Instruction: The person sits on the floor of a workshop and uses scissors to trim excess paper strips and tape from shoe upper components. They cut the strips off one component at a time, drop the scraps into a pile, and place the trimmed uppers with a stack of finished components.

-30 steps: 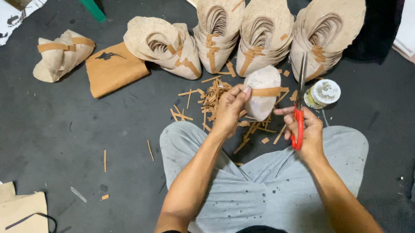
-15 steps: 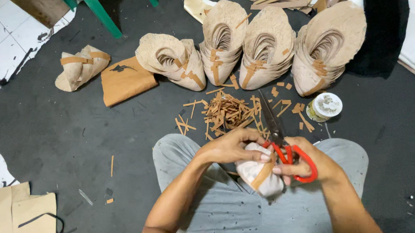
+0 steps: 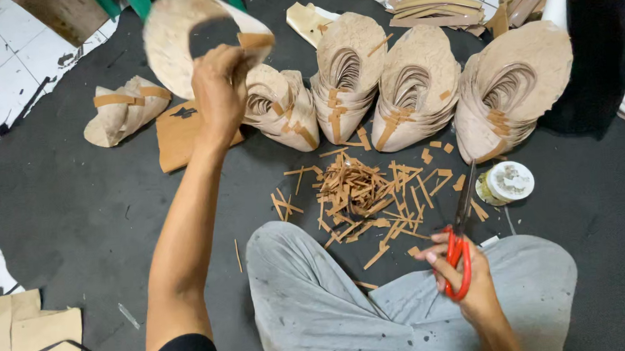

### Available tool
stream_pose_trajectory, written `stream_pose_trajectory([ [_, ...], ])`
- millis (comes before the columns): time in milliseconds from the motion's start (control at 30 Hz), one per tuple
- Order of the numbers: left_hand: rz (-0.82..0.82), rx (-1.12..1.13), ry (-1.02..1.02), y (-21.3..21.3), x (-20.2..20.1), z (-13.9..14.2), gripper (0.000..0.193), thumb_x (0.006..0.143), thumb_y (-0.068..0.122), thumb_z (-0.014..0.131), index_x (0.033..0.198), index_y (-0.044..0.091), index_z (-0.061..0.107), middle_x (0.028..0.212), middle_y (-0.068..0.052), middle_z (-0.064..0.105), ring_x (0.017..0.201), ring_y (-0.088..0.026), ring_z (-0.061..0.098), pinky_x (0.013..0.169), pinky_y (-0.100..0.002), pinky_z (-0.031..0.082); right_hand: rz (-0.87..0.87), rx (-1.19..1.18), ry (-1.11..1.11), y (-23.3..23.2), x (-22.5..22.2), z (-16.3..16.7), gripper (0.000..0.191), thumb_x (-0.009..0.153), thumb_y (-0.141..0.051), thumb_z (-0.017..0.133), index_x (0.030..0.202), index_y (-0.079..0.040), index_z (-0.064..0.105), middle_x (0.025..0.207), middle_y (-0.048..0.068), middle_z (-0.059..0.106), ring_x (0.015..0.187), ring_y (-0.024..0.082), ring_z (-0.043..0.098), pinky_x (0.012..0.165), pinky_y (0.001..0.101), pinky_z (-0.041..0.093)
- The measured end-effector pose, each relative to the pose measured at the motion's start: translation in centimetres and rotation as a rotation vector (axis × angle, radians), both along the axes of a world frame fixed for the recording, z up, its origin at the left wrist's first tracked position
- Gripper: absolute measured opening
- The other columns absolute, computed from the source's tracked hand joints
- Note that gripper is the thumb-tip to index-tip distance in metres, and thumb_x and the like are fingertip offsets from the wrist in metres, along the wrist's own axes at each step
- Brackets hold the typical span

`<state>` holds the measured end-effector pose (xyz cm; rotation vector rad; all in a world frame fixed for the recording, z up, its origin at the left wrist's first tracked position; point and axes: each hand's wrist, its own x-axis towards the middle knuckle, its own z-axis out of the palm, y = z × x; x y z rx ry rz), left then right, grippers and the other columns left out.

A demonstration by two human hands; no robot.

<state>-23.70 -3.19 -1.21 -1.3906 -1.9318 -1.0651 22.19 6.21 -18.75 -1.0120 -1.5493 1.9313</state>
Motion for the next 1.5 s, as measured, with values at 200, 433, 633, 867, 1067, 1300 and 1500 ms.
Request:
stream_pose_trajectory([
  [200,0.26,-0.461,0.034,5.8,-9.0,-9.4,0.032,0.076,0.0,0.065,0.1,0.014,0.08,0.094,-0.014,0.073,0.091,-0.036,0.068,0.086,-0.049,0.046,0.054,-0.032,-0.153,-1.6,-1.2,-5.1,0.034,0.086,-0.002,0.07,0.118,0.0,0.06,0.091,0.015,0.081,0.042,0.01,0.052,0.038,0.0235,0.04],
  [433,0.041,-0.205,-0.185,2.1,-5.7,-17.2,0.042,0.087,0.005,0.07,0.128,-0.003,0.064,0.13,-0.023,0.064,0.12,-0.043,0.056,0.102,-0.054,0.041,0.139,0.106,-0.073,-0.8,-9.5,-4.2,0.031,0.092,-0.008,0.068,0.12,0.001,0.058,0.09,0.015,0.078,0.066,0.009,0.069,0.046,0.0233,0.049],
  [633,0.307,-0.035,-0.255,-6.4,-8.6,-15.7,0.058,0.091,-0.002,0.067,0.145,-0.003,0.049,0.143,-0.027,0.052,0.132,-0.045,0.049,0.113,-0.049,0.039,0.311,0.154,0.099,-3.8,-26.5,-2.3,0.027,0.101,-0.018,0.061,0.12,-0.001,0.055,0.08,0.009,0.068,0.068,0.014,0.067,0.064,0.0286,0.056],
  [867,0.786,-0.048,-0.459,-14.1,-21.2,-16.1,0.095,0.083,0.001,0.074,0.159,-0.005,0.018,0.161,-0.035,0.02,0.145,-0.053,0.034,0.119,-0.048,0.036,0.353,0.27,0.204,-8.2,-35.3,-4.3,0.025,0.103,-0.016,0.058,0.121,0.001,0.053,0.082,0.008,0.065,0.072,0.013,0.066,0.068,0.0293,0.058],
  [1067,0.783,0.28,-0.865,-15.9,-28.8,-14.7,0.12,0.075,0.008,0.091,0.158,0.004,0.005,0.16,-0.023,0.022,0.137,-0.044,0.045,0.112,-0.05,0.044,0.337,0.184,0.098,-7.7,-35.7,-8.6,0.028,0.102,-0.016,0.057,0.121,0.003,0.05,0.084,0.008,0.066,0.074,0.013,0.068,0.068,0.0294,0.059],
  [1300,0.3,0.865,-1.827,-9.5,-32.7,-18.4,0.071,0.093,0.008,0.056,0.157,0.01,0.024,0.138,-0.029,0.049,0.096,-0.043,0.061,0.085,-0.051,0.055,0.305,0.068,0.104,-7.7,-36.1,-12.1,0.034,0.099,-0.02,0.063,0.121,0.003,0.05,0.08,0.008,0.067,0.074,0.013,0.067,0.067,0.0296,0.059],
  [1500,0.425,0.368,-0.628,-10.2,-28.8,-19.3,0.044,0.085,-0.002,0.085,0.123,-0.004,0.063,0.115,-0.012,0.074,0.104,-0.021,0.069,0.095,-0.035,0.056,0.345,0.146,0.207,-7.4,-36.1,-11.7,0.027,0.104,-0.017,0.059,0.121,0.003,0.05,0.083,0.009,0.067,0.076,0.013,0.065,0.069,0.0282,0.056],
])
